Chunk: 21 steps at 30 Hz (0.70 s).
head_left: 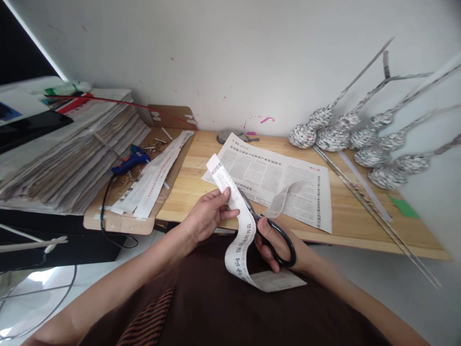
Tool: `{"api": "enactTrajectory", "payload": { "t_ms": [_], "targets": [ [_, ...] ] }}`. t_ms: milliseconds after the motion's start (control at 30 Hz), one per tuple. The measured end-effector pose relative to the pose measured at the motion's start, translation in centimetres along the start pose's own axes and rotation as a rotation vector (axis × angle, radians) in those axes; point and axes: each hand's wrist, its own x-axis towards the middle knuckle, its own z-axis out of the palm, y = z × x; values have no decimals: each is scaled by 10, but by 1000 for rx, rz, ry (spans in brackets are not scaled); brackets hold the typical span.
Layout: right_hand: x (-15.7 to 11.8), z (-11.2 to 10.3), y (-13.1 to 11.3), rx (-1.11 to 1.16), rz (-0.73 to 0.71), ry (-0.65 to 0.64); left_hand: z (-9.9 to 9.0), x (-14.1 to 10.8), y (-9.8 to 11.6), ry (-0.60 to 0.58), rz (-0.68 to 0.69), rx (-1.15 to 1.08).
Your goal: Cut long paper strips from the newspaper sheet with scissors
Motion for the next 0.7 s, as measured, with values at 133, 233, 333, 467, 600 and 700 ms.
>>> {"api": "enactTrajectory", "payload": {
  "t_ms": [133, 233, 333, 467, 600, 700],
  "targets": [
    [1, -3, 5, 33, 29, -49, -1, 0, 1, 43, 16, 23],
    [5, -5, 8, 71, 52, -96, 1, -2, -2, 27, -9, 41],
    [8, -3, 7, 85, 9, -86, 3, -4, -4, 5, -35, 54],
    [9, -1, 7, 94, 6, -69, 4, -5, -5, 1, -34, 44],
    [6, -1, 11, 120, 35, -59, 4, -4, -5, -2, -30, 31],
    [4, 0, 8, 62, 7, -22, 3, -3, -5, -1, -26, 33]
  ]
}}
